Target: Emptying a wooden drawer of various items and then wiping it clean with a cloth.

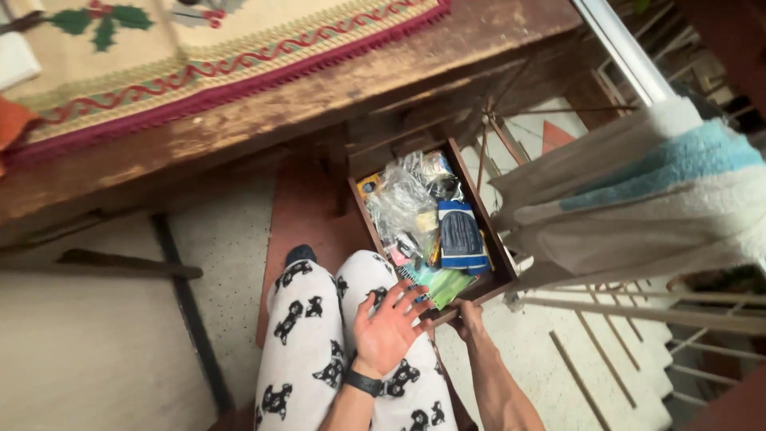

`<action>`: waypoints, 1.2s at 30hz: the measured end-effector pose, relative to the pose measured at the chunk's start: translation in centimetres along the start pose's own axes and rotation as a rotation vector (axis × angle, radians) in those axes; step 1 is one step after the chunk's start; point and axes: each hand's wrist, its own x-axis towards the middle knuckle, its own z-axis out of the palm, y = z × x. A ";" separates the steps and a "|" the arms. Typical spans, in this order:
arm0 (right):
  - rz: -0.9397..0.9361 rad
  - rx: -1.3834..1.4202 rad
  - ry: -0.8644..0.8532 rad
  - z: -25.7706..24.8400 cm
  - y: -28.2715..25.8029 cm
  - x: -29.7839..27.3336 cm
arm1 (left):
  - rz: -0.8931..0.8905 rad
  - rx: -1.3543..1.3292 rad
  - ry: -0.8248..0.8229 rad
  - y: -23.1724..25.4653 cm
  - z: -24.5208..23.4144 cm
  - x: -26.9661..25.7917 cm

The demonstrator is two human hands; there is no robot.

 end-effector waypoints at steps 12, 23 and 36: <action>0.000 -0.002 -0.069 -0.1 -0.8 -1.1 | -0.023 0.028 -0.024 -0.5 -0.2 1.0; 0.098 -0.028 0.002 0.2 -5.2 -8.4 | -0.029 0.006 -0.013 -0.5 -0.6 1.1; -1.424 -0.939 -0.239 19.7 -15.1 -2.2 | -0.059 -0.055 -0.003 -0.7 -1.2 1.4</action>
